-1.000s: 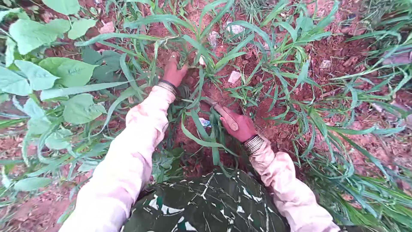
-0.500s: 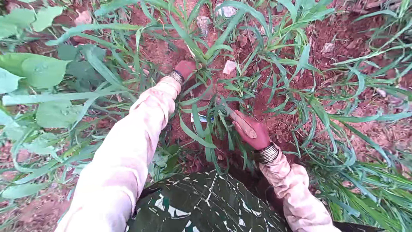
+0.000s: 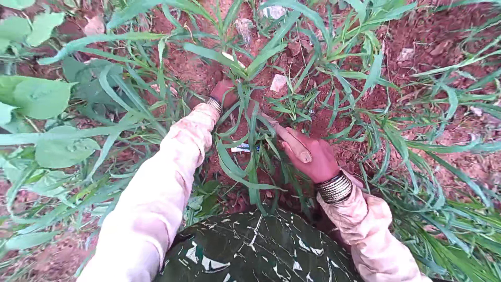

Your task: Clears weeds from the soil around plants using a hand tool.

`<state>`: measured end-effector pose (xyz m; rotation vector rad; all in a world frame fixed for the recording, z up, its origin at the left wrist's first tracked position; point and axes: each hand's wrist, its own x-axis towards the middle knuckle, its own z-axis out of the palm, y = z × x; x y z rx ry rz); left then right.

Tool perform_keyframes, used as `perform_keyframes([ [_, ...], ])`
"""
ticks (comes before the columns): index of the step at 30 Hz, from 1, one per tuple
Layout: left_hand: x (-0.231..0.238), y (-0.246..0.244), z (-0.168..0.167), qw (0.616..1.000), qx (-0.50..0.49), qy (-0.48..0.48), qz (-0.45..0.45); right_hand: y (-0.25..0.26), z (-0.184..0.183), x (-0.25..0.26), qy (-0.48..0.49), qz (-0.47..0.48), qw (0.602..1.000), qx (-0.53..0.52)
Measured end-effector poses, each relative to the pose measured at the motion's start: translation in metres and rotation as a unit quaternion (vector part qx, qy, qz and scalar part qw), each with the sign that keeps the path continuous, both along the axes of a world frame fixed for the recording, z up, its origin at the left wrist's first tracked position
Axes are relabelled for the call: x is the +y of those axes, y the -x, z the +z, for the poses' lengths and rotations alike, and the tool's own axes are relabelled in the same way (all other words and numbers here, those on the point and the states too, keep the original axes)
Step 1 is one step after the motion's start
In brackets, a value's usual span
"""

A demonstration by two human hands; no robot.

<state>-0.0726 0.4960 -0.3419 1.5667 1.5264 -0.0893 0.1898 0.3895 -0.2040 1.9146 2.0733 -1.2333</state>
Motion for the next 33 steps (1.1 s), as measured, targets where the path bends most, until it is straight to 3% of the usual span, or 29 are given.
perform_keyframes([
  [3, 0.001, 0.003, 0.010, 1.000, -0.002, 0.016, -0.008, 0.001, -0.014, 0.001, 0.005, -0.001, 1.000, 0.012],
  [6, 0.012, -0.002, 0.019, 0.998, 0.025, 0.024, -0.061, 0.038, -0.047, 0.039, 0.091, 0.061, 0.994, 0.014],
  [10, 0.004, 0.009, 0.027, 0.995, 0.033, 0.007, -0.098, 0.004, -0.053, 0.060, 0.001, 0.108, 0.991, 0.077],
  [12, -0.006, 0.014, 0.035, 0.997, 0.050, 0.026, -0.048, -0.038, -0.027, 0.038, -0.026, 0.076, 0.994, 0.077],
  [14, -0.017, 0.039, 0.035, 0.999, 0.029, -0.025, 0.019, -0.074, -0.009, 0.013, -0.061, 0.049, 0.995, 0.065],
  [16, -0.034, 0.058, 0.042, 0.989, -0.007, -0.093, 0.112, -0.088, -0.030, -0.002, -0.086, 0.046, 0.994, 0.055],
  [18, -0.046, 0.053, 0.060, 0.986, -0.003, -0.088, 0.142, -0.052, -0.048, 0.003, -0.068, 0.050, 0.995, 0.055],
  [20, -0.059, 0.036, 0.084, 0.997, 0.065, -0.003, 0.032, 0.010, -0.053, 0.030, -0.008, 0.086, 0.995, 0.043],
  [22, -0.093, 0.015, 0.103, 0.982, 0.114, 0.123, -0.090, 0.046, -0.042, 0.052, 0.024, 0.138, 0.990, 0.016],
  [25, -0.181, 0.019, 0.116, 0.934, 0.110, 0.294, -0.171, 0.037, -0.002, 0.047, 0.020, 0.220, 0.975, -0.026],
  [27, -0.245, 0.046, 0.117, 0.924, 0.093, 0.350, -0.121, 0.014, 0.020, 0.024, 0.005, 0.248, 0.968, -0.034],
  [30, -0.332, 0.087, 0.120, 0.916, 0.115, 0.378, 0.073, 0.004, 0.019, -0.013, -0.036, 0.258, 0.965, -0.007],
  [33, -0.372, 0.101, 0.133, 0.924, 0.107, 0.287, 0.230, 0.048, 0.004, -0.023, -0.006, 0.294, 0.955, -0.037],
])
